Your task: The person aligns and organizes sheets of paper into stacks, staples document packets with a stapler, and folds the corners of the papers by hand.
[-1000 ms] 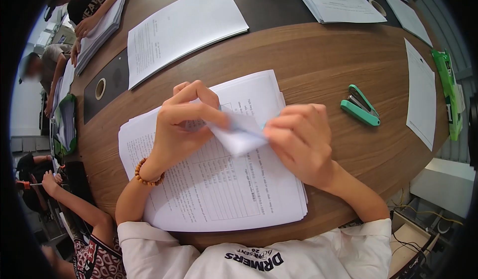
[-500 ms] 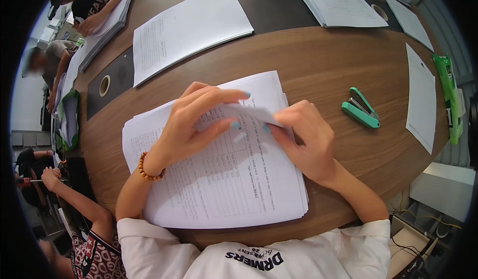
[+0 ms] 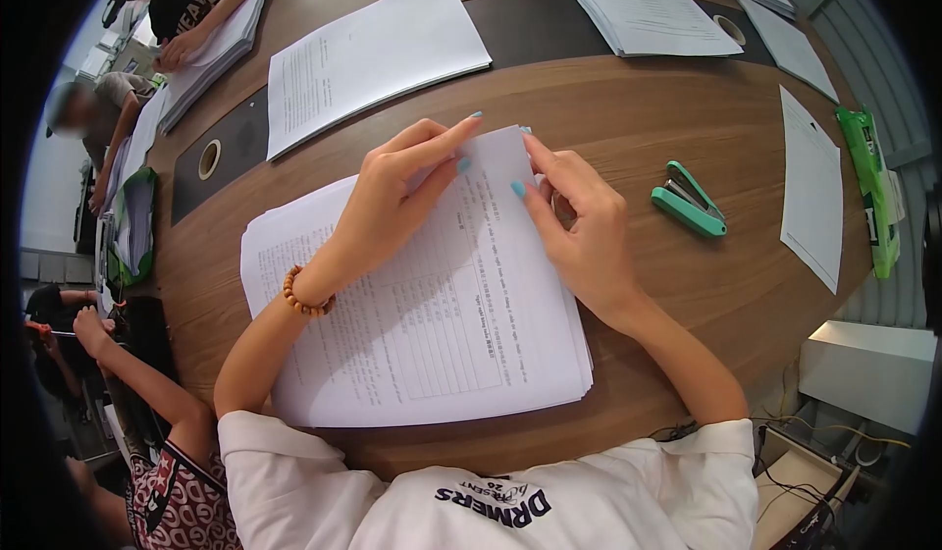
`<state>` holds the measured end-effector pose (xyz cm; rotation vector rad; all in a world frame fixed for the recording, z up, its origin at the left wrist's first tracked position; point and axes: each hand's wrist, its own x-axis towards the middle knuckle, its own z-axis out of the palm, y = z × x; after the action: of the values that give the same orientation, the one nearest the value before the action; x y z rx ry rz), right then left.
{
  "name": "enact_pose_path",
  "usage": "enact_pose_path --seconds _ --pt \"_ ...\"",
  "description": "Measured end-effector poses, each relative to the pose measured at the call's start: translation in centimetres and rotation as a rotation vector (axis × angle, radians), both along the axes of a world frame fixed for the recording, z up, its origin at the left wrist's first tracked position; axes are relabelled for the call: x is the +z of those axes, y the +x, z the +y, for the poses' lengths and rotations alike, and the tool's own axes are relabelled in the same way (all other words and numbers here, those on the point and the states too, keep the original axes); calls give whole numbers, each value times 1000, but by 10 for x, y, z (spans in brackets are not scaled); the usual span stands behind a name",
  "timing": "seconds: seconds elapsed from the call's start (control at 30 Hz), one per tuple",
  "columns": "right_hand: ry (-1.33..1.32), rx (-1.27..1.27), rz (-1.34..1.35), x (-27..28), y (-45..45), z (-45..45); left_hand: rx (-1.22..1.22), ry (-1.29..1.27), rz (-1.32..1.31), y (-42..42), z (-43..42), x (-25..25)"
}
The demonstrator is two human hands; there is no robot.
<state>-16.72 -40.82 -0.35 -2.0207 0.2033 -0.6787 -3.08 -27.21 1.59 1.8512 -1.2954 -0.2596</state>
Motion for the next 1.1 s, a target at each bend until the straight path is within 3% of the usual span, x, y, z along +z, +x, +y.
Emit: enact_pose_path --seconds 0.77,0.83,0.97,1.1 --pt "11 -15 41 -5 3 0 -3 -6 76 -2 -2 -4" --pt "-32 6 88 5 -4 -19 0 -20 85 -4 -2 -5" --pt "-580 -250 315 -3 -57 -96 55 -68 23 -6 -4 -5" --pt "-585 -131 549 -11 -80 -117 41 -33 58 -5 -1 -3"
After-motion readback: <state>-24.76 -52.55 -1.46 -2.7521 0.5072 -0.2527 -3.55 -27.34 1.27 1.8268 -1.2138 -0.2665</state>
